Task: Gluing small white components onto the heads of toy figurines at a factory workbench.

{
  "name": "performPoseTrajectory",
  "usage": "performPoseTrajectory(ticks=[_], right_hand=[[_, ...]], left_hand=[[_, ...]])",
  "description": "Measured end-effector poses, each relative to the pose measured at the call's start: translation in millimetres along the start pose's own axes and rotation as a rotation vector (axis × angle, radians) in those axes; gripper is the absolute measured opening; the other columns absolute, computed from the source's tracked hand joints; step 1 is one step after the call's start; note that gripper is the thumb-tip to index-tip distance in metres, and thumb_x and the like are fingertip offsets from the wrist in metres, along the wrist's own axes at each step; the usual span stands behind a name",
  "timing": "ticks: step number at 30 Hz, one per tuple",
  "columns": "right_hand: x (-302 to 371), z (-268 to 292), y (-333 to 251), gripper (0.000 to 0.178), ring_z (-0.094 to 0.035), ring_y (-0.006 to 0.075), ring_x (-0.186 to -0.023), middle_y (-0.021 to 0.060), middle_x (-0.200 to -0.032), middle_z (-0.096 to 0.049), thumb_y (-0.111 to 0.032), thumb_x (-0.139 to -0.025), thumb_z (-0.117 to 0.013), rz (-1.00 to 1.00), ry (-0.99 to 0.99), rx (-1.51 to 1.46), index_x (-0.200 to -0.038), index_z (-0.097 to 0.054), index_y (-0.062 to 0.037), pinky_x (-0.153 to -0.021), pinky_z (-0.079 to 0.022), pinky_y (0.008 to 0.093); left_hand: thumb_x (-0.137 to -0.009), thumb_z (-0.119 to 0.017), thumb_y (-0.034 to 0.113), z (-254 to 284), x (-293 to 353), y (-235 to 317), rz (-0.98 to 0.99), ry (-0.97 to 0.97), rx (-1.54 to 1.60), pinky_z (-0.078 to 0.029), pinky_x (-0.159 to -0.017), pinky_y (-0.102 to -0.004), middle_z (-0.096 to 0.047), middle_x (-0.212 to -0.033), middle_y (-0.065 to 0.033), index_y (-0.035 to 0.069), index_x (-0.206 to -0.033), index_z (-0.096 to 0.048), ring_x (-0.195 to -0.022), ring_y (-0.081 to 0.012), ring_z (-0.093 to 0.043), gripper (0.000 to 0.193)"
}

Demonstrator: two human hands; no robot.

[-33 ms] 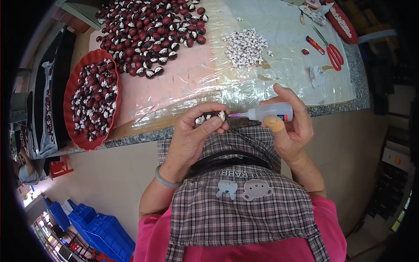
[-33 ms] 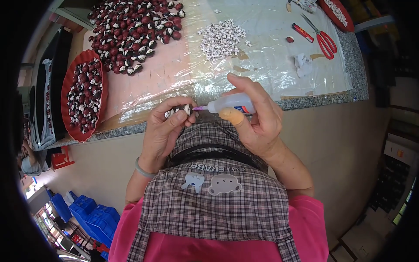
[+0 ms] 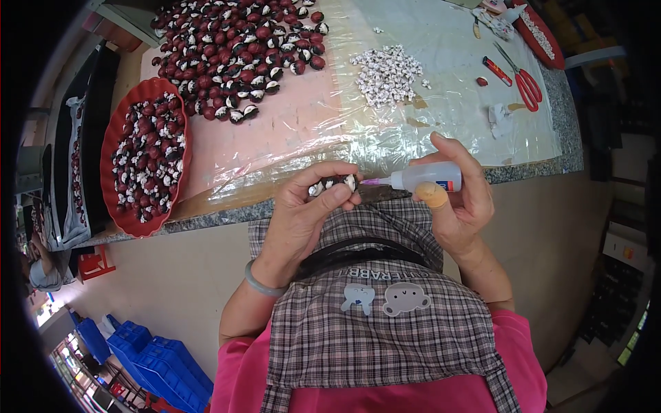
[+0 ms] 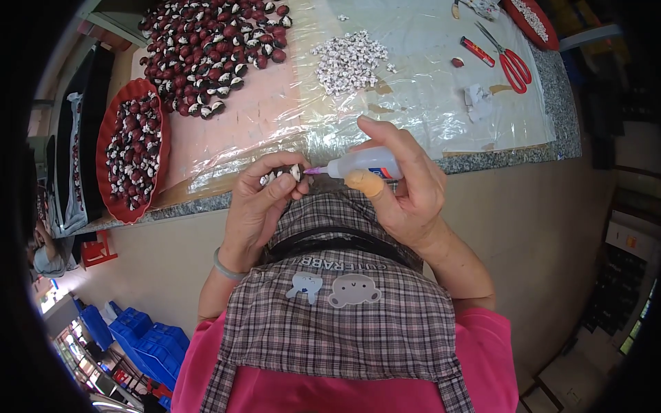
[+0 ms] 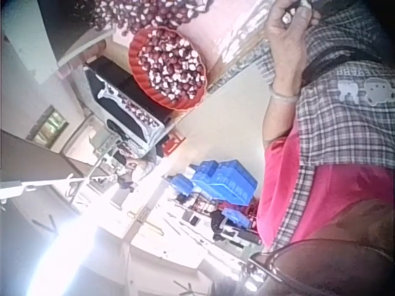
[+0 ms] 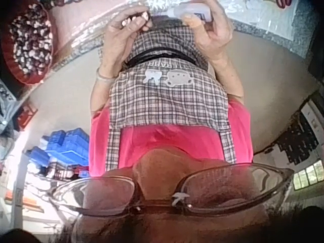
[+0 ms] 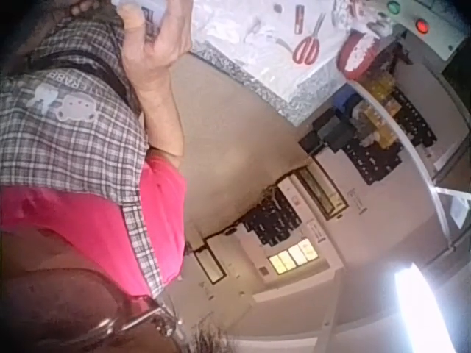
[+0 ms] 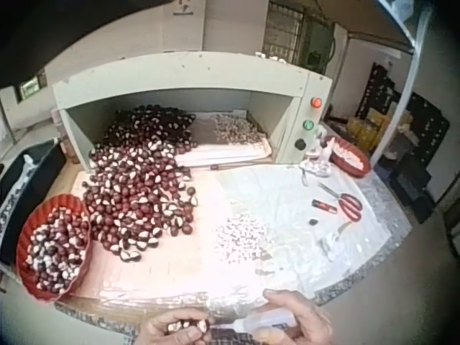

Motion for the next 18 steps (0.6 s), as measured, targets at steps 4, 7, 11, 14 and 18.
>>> performPoseTrajectory(ticks=[4,7,11,14,18], right_hand=[[-3,-1,-7,0.046,-0.067,0.0205,-0.078,0.0159,-0.095,-0.065,-0.017,-0.083,-0.072,0.112,-0.020,0.080,-0.121,-0.056,0.0041,-0.067,-0.053,0.0281],[-4,-3,-18,0.046,-0.067,0.0213,-0.077,0.0159,-0.094,-0.066,-0.018,-0.082,-0.072,0.243,-0.018,0.136,-0.119,-0.057,0.0044,-0.064,-0.053,0.0285],[-4,-2,-24,0.047,-0.067,0.0222,-0.075,0.0158,-0.094,-0.066,-0.019,-0.081,-0.073,0.282,-0.014,0.162,-0.118,-0.057,0.0046,-0.061,-0.053,0.0287],[-5,-1,-27,0.046,-0.067,0.0223,-0.075,0.0160,-0.094,-0.066,-0.018,-0.081,-0.073,0.309,-0.015,0.170,-0.118,-0.057,0.0049,-0.061,-0.052,0.0283],[-1,6,-17,0.042,-0.067,0.0208,-0.075,0.0150,-0.095,-0.066,-0.012,-0.080,-0.074,0.280,-0.020,0.132,-0.115,-0.058,0.0041,-0.061,-0.052,0.0274]], left_hand=[[-0.089,-0.062,0.001,1,0,-3,0.021,0.012,-0.006,-0.053,-0.074,-0.0245,-0.062,-0.102,-0.0099,-0.004,-0.113,-0.062,-0.083,-0.0149,-0.063,0.025],[-0.089,-0.062,0.001,0,0,-1,0.022,0.013,-0.003,-0.053,-0.074,-0.0246,-0.062,-0.100,-0.0092,-0.004,-0.113,-0.062,-0.084,-0.0149,-0.063,0.025],[-0.089,-0.062,0.001,0,-1,-1,0.028,0.011,-0.013,-0.053,-0.074,-0.0245,-0.062,-0.099,-0.0088,-0.004,-0.113,-0.062,-0.084,-0.0147,-0.063,0.024],[-0.089,-0.062,0.002,0,-1,-1,0.030,0.015,-0.027,-0.052,-0.074,-0.0243,-0.062,-0.100,-0.0088,-0.004,-0.113,-0.062,-0.083,-0.0140,-0.062,0.024],[-0.090,-0.062,0.004,0,0,0,0.035,0.008,-0.041,-0.051,-0.073,-0.0236,-0.063,-0.103,-0.0099,-0.003,-0.115,-0.061,-0.081,-0.0128,-0.061,0.027]])
Point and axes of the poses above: each hand's wrist, its own x-axis away from the middle knuckle, its own z-axis out of the back of the hand, y = z × x, the point moved 8 cm from there along -x, towards the middle knuckle
